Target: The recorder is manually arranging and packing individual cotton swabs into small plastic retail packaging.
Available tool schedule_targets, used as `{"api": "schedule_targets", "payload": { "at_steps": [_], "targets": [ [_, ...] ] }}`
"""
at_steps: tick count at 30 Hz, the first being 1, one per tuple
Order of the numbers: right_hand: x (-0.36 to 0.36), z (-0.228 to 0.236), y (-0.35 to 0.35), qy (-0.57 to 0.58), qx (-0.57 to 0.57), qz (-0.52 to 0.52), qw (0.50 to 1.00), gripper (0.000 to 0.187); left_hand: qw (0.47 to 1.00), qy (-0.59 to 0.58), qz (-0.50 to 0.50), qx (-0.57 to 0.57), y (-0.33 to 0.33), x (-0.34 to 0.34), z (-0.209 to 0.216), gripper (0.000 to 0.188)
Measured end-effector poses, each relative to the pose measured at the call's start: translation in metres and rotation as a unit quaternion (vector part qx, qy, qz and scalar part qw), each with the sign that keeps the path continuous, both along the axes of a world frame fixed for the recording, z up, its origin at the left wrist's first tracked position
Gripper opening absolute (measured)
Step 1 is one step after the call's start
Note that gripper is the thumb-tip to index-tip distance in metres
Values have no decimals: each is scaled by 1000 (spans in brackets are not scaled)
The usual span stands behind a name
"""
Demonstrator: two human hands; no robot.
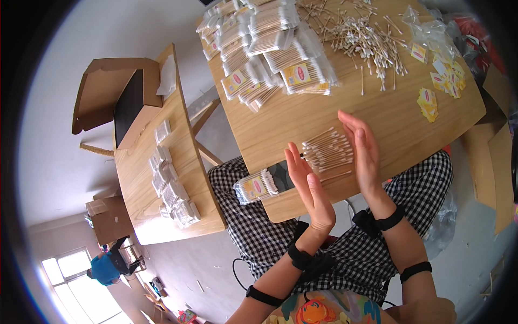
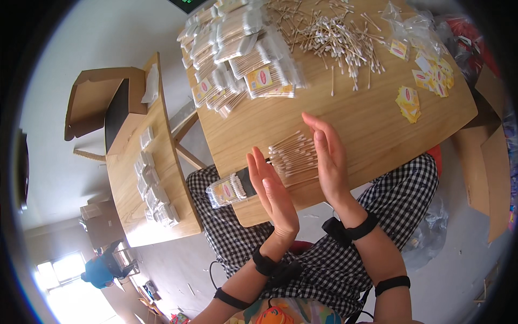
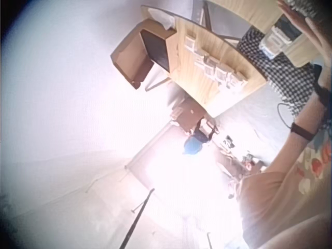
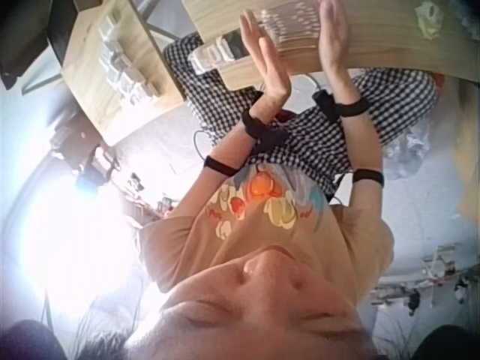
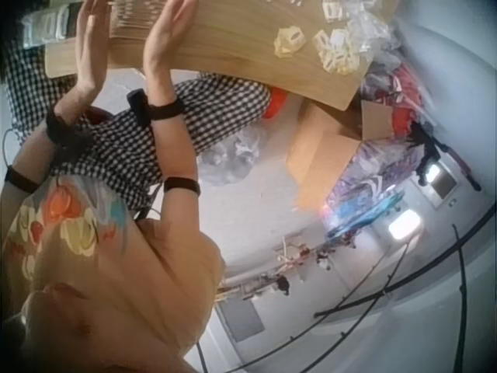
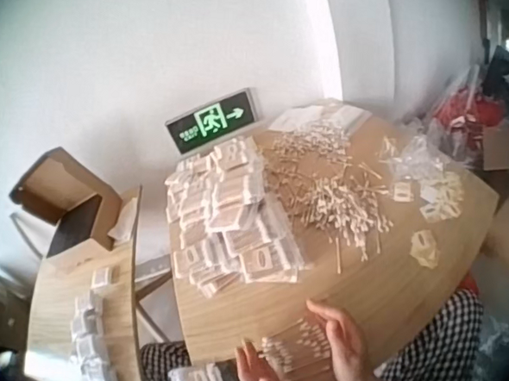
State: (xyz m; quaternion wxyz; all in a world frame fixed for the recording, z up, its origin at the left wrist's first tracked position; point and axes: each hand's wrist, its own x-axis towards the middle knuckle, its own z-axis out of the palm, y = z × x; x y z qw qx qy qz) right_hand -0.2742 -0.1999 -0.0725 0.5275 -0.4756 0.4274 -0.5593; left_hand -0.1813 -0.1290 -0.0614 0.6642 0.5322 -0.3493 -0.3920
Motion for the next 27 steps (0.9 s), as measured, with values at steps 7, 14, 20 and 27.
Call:
{"api": "schedule_targets", "payload": {
  "at_steps": [7, 14, 20, 27],
  "targets": [
    [2, -1, 7, 21, -5, 2, 1000, 51, 1000, 29, 2, 5, -21, 7, -5, 69],
    [-1, -4, -7, -27, -4, -8, 1000, 56, 999, 18, 26, 14, -40, 21, 3, 71],
    [7, -1, -10, -31, -1, 34, 999, 61, 999, 14, -38, 11, -43, 21, -3, 73],
    [8, -3, -9, -24, -9, 32, 999, 59, 999, 40, -27, 6, -47, 19, -5, 72]
  ]
}}
